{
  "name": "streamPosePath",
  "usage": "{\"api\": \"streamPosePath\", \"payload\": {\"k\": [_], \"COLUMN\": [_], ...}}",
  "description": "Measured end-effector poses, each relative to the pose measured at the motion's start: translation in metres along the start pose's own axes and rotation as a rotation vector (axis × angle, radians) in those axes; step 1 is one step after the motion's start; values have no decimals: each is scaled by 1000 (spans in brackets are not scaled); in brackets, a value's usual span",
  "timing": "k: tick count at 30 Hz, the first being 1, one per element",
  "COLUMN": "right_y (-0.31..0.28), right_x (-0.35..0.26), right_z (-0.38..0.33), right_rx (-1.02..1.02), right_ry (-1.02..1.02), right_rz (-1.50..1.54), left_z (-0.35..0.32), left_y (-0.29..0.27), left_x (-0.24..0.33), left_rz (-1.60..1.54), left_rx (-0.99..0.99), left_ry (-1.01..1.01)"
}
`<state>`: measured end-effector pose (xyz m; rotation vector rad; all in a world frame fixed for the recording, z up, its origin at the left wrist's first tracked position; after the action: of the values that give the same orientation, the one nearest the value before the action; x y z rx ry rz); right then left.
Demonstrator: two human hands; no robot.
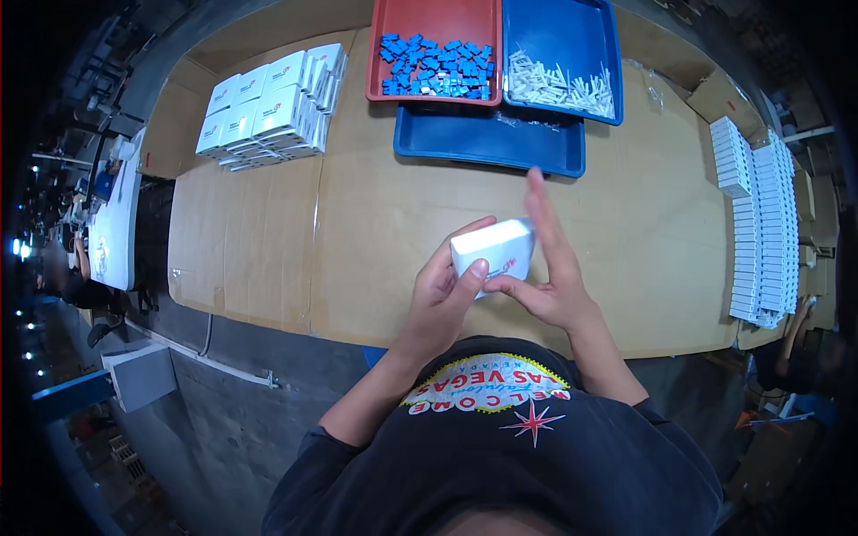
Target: Packing small electronic or plastic components into plastic bags and placing them into white retail boxes.
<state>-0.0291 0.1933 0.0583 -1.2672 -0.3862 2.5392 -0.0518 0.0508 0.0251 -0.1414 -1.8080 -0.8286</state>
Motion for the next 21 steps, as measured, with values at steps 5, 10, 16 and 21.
{"api": "streamPosePath", "payload": {"k": [5, 10, 16, 21], "right_y": [-4, -3, -14, -21], "right_x": [18, 22, 20, 21], "right_z": [-10, -14, -12, -9], "right_rx": [67, -114, -59, -51], "right_ry": [333, 581, 572, 583], "right_rz": [200, 525, 738, 681], "left_z": [2, 2, 0, 1], "left_y": [2, -4, 0, -6], "left_x": [5, 2, 2, -3], "left_rz": [81, 120, 172, 130], "left_rx": [-32, -49, -106, -65], "left_ry": [109, 175, 189, 142]}}
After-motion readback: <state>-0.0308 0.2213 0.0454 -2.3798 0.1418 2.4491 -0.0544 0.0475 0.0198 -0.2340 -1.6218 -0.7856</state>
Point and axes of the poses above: each hand's wrist, its own z-axis towards the middle knuckle, its own y-axis out of the palm, x = y × z, the point moved 7 cm from there along z, towards the middle knuckle, and after that the axes turned 4 degrees about -y, right-handed, at the moved point
